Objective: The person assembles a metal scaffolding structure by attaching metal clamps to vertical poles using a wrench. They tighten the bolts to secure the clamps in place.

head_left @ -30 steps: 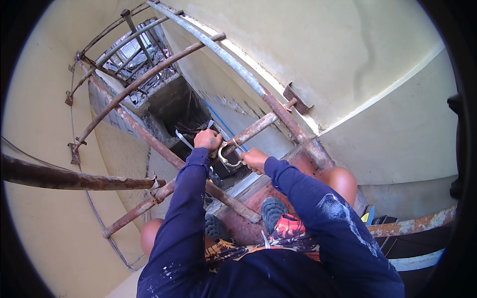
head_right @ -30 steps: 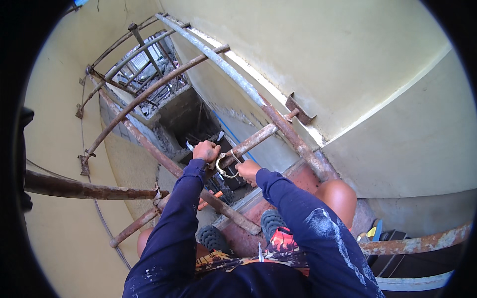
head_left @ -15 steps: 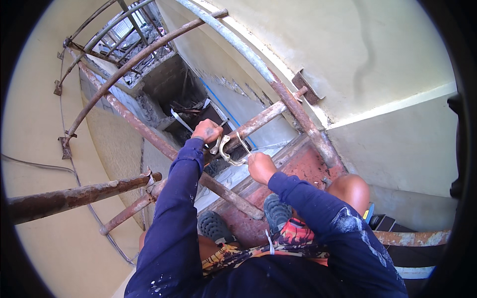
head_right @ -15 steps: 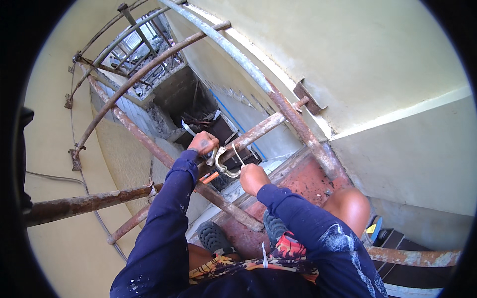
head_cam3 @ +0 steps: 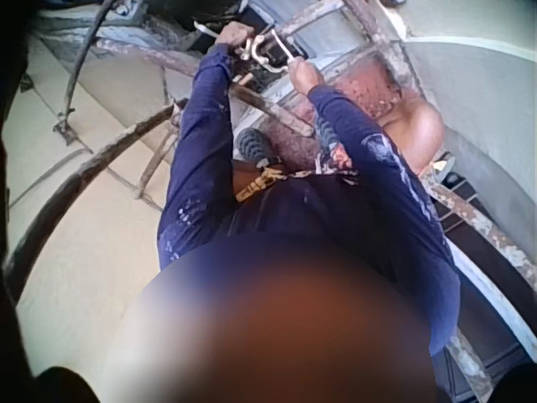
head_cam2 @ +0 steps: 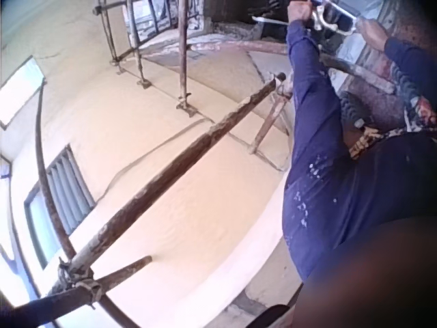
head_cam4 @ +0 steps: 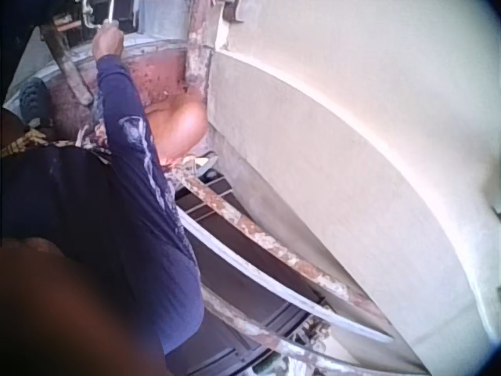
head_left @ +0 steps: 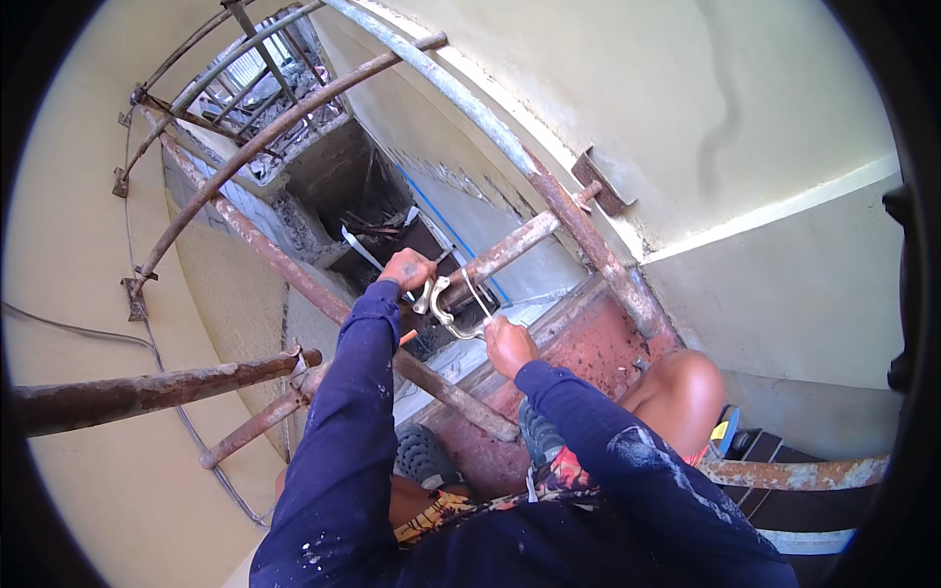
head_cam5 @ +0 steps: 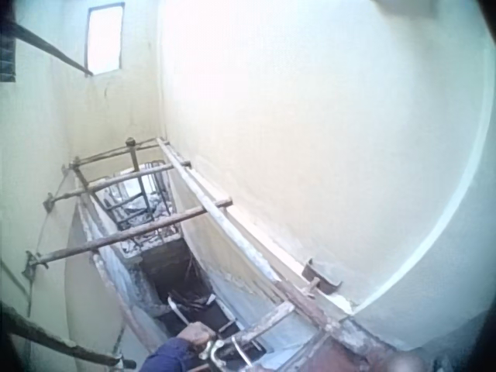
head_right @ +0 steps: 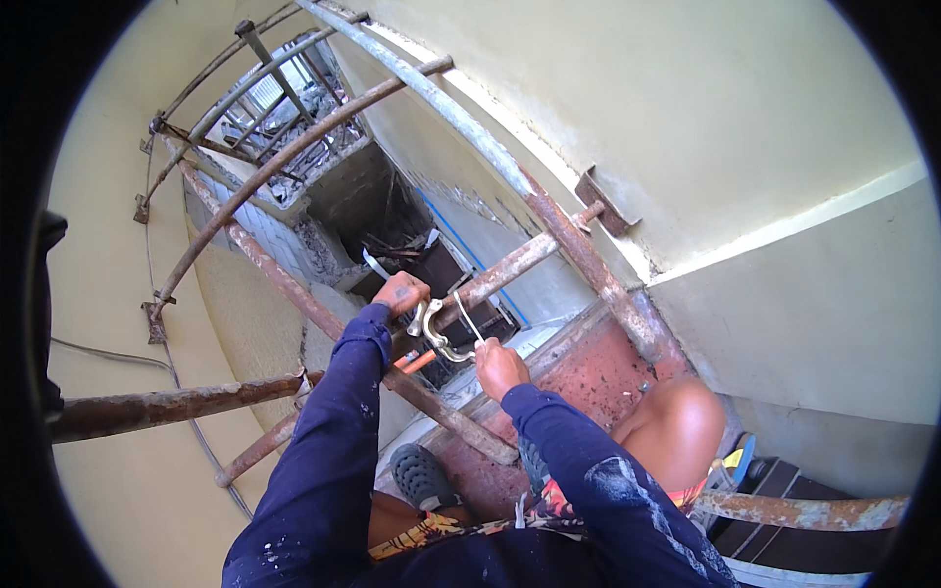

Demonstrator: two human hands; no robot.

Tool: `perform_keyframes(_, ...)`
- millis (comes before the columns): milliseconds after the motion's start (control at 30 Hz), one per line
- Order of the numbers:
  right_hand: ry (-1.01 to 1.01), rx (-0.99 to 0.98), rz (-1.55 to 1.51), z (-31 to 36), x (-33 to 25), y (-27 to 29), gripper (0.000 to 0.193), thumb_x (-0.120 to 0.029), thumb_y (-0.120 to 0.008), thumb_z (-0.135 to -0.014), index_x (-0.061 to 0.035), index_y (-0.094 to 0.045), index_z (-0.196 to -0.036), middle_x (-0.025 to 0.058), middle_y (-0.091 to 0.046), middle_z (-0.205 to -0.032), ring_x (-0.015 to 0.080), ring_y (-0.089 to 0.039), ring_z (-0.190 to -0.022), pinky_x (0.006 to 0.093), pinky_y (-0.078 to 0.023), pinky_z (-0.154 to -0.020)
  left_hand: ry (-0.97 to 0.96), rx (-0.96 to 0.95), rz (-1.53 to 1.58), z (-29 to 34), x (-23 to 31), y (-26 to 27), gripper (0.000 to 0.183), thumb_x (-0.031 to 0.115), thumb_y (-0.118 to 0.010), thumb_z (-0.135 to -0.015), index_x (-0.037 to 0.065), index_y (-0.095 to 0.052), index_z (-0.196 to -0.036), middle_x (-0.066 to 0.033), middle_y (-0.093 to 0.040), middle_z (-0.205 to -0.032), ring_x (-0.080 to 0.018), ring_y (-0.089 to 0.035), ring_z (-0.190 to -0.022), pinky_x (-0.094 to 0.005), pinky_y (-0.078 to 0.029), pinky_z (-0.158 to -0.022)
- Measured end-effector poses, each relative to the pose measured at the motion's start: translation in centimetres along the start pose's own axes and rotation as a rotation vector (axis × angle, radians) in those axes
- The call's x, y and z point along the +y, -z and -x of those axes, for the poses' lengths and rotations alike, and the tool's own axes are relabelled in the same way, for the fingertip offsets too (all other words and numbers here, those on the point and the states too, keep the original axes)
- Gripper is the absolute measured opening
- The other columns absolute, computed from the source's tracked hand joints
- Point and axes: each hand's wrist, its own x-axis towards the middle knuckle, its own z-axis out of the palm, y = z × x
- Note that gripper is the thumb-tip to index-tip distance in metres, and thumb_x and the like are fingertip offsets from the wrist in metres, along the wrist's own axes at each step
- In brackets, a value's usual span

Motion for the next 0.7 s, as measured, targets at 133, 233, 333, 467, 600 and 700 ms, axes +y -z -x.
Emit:
perform_keyframes(133,0.074,0.014,-0.012,0.8,1.7,0.6,0.039,-0.038,-0.045,-0.102,-0.0024,-0.059,-0.098,0.0302,-0.067,-0.082,0.0507,-0.065,-0.081,0.0598,-0.050,-0.075,-0.118,-0.076,0.135,0.8,-0.6,-0.7,0.030,0.025,-0.058,-0.077,0.002,-0.077,-0.083,-0.0130,-0.073,-0.077,-0.0220,-0.067,-0.076,-0.0341,-0.053,-0.075)
perform_keyframes(233,0.120,0.047,-0.030,1.0,1.7,0.1,0.034,-0.037,-0.048,-0.100,-0.0051,-0.059,-0.098,0.0281,-0.067,-0.079,0.0495,-0.066,-0.079,0.0599,-0.050,-0.073,-0.183,-0.110,0.163,0.9,-1.2,-0.2,0.031,0.022,-0.055,-0.080,-0.002,-0.074,-0.084,-0.0104,-0.072,-0.076,-0.0172,-0.064,-0.072,-0.0321,-0.051,-0.072)
perform_keyframes(333,0.279,0.074,0.087,-1.0,1.0,2.2,0.028,-0.037,-0.053,-0.095,-0.0097,-0.059,-0.099,0.0239,-0.067,-0.073,0.0468,-0.066,-0.073,0.0586,-0.052,-0.069,-0.285,-0.091,0.260,1.5,-2.8,-0.4,0.030,0.022,-0.057,-0.080,-0.003,-0.073,-0.084,-0.0081,-0.071,-0.076,-0.0141,-0.062,-0.071,-0.0306,-0.049,-0.068)
perform_keyframes(467,0.497,0.183,0.130,-3.7,0.2,5.3,0.027,-0.038,-0.058,-0.093,-0.0107,-0.058,-0.093,0.0193,-0.066,-0.065,0.0420,-0.067,-0.065,0.0540,-0.053,-0.060,-0.390,-0.083,0.330,2.1,0.9,3.7,0.027,0.023,-0.056,-0.085,0.001,-0.074,-0.081,-0.0007,-0.066,-0.070,-0.0100,-0.055,-0.059,-0.0285,-0.044,-0.055)
perform_keyframes(600,0.698,0.310,0.175,-3.1,-1.6,10.6,0.027,-0.037,-0.064,-0.092,-0.0112,-0.057,-0.086,0.0139,-0.066,-0.067,0.0356,-0.066,-0.061,0.0472,-0.051,-0.052,-0.205,-0.197,0.326,7.0,8.0,8.7,0.033,0.026,-0.054,-0.087,0.001,-0.075,-0.090,0.0018,-0.062,-0.066,-0.0068,-0.046,-0.052,-0.0258,-0.035,-0.048)
perform_keyframes(700,0.927,0.356,0.189,-1.4,-4.5,15.9,0.032,-0.036,-0.069,-0.090,-0.0091,-0.057,-0.078,0.0100,-0.063,-0.067,0.0310,-0.064,-0.057,0.0410,-0.050,-0.049,-0.296,-0.237,0.211,9.7,10.3,11.4,0.034,0.023,-0.051,-0.088,-0.001,-0.075,-0.093,-0.0028,-0.066,-0.071,-0.0100,-0.055,-0.065,-0.0267,-0.046,-0.062)
